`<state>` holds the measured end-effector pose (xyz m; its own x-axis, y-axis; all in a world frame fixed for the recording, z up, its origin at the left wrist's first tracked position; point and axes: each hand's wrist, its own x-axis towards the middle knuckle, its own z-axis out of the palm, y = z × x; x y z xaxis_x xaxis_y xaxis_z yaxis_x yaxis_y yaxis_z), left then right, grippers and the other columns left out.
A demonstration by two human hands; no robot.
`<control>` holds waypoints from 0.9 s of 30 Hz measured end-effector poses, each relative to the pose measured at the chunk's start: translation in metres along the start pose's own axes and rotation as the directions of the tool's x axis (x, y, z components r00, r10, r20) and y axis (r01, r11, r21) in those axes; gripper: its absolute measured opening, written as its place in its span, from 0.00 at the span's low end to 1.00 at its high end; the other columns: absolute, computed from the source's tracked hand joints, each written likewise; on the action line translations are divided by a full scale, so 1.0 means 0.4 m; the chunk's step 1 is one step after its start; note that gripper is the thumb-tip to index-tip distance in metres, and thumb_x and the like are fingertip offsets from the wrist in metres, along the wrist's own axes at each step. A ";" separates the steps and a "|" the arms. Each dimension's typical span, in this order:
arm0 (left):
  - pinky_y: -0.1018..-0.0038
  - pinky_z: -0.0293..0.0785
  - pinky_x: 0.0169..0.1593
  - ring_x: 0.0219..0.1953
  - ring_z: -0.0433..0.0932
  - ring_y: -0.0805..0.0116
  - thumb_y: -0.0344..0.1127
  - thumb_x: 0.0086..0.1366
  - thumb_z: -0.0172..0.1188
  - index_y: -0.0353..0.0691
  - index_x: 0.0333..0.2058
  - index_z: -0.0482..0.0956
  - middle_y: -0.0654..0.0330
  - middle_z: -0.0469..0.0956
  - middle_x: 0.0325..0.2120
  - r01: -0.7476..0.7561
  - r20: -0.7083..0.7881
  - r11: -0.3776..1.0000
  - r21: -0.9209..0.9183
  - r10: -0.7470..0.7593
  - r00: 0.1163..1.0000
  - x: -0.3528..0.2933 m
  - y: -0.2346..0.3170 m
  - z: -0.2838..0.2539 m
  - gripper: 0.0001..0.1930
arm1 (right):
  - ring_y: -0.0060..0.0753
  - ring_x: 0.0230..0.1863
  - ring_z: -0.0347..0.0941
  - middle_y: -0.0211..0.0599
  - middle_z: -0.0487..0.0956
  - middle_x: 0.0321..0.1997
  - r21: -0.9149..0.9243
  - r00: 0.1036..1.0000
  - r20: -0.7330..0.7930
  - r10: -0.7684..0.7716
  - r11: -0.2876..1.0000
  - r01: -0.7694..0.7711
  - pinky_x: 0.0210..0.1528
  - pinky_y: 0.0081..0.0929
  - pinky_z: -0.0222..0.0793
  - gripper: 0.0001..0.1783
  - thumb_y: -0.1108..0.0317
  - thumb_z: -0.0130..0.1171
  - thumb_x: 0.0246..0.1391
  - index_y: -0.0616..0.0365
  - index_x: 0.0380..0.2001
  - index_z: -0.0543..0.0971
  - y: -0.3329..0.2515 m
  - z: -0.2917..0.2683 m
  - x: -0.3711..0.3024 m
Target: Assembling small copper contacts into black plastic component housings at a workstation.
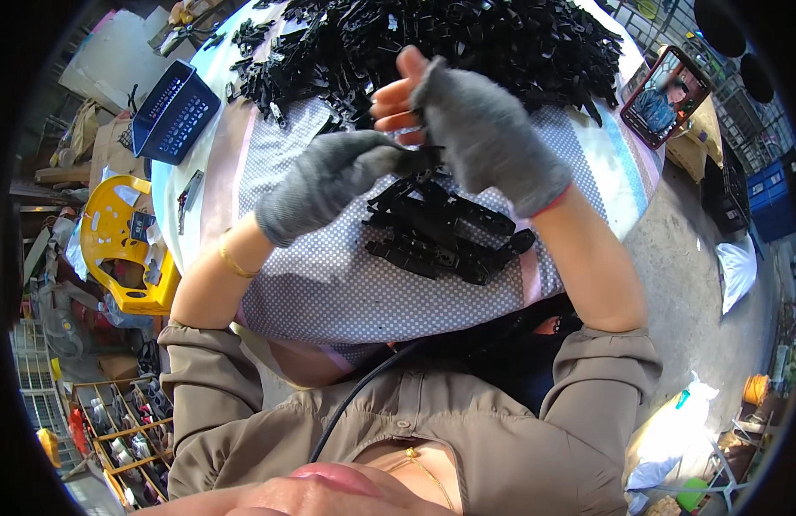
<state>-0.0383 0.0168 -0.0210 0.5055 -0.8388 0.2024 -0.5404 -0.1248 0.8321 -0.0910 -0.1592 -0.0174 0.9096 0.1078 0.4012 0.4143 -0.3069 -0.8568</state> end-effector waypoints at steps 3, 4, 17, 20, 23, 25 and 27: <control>0.74 0.73 0.29 0.27 0.76 0.63 0.37 0.60 0.52 0.35 0.34 0.75 0.53 0.76 0.26 0.012 0.056 0.985 0.171 -0.022 0.998 0.005 0.022 0.017 0.10 | 0.28 0.36 0.75 0.35 0.77 0.32 0.421 0.885 0.198 0.422 0.778 -0.466 0.40 0.22 0.72 0.29 0.41 0.49 0.50 0.60 0.34 0.76 -0.041 0.039 0.003; 0.73 0.72 0.29 0.26 0.76 0.62 0.36 0.60 0.52 0.36 0.34 0.75 0.54 0.75 0.24 -0.113 -0.013 0.975 0.191 0.118 0.993 0.004 0.019 0.035 0.10 | 0.30 0.37 0.75 0.38 0.77 0.34 0.406 0.934 0.082 0.348 0.844 -0.350 0.42 0.25 0.71 0.34 0.37 0.45 0.50 0.61 0.36 0.76 -0.050 0.045 -0.007; 0.75 0.72 0.32 0.27 0.74 0.69 0.45 0.54 0.60 0.41 0.28 0.80 0.59 0.76 0.24 -0.103 -0.101 0.830 0.548 0.188 0.977 0.003 0.011 -0.089 0.13 | 0.27 0.22 0.70 0.33 0.72 0.19 -0.730 0.893 -0.271 0.358 0.528 -0.434 0.28 0.31 0.67 0.17 0.52 0.57 0.47 0.56 0.21 0.78 0.004 -0.194 -0.011; 0.68 0.71 0.36 0.29 0.76 0.63 0.53 0.52 0.59 0.40 0.30 0.79 0.56 0.77 0.24 0.322 -0.231 0.620 0.716 -0.225 0.947 0.005 -0.074 -0.162 0.19 | 0.34 0.28 0.72 0.36 0.73 0.22 -0.893 0.869 -0.180 0.461 0.294 -0.340 0.33 0.32 0.68 0.14 0.56 0.60 0.43 0.57 0.22 0.77 -0.007 -0.163 -0.004; 0.67 0.71 0.37 0.31 0.77 0.60 0.53 0.51 0.60 0.39 0.31 0.79 0.54 0.77 0.26 0.292 -0.160 0.625 0.724 -0.261 0.952 0.014 -0.098 -0.165 0.21 | 0.39 0.33 0.73 0.39 0.74 0.27 -0.931 0.952 -0.073 0.299 0.321 -0.172 0.36 0.35 0.68 0.11 0.62 0.58 0.42 0.58 0.25 0.77 0.014 -0.144 -0.027; 0.69 0.71 0.37 0.30 0.77 0.60 0.52 0.50 0.61 0.38 0.31 0.78 0.54 0.77 0.26 0.320 -0.192 0.623 0.714 -0.265 0.945 0.014 -0.098 -0.157 0.20 | 0.42 0.37 0.72 0.42 0.74 0.30 -0.938 0.940 -0.052 0.338 0.307 -0.162 0.40 0.37 0.67 0.10 0.66 0.55 0.41 0.59 0.28 0.76 0.011 -0.129 -0.035; 0.68 0.71 0.37 0.29 0.76 0.61 0.48 0.50 0.62 0.38 0.30 0.77 0.54 0.77 0.26 0.297 -0.139 0.717 0.630 -0.272 0.952 0.011 -0.097 -0.158 0.18 | 0.41 0.39 0.71 0.41 0.74 0.31 -0.935 0.970 -0.068 0.232 0.324 -0.143 0.42 0.36 0.67 0.11 0.65 0.55 0.42 0.59 0.29 0.76 0.017 -0.112 -0.040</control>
<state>0.0273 0.0516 -0.0196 0.7220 -0.6909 0.0383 -0.6614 -0.6728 0.3314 -0.1041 -0.2056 -0.0153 0.9766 -0.0308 0.2127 -0.0244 -0.9992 -0.0325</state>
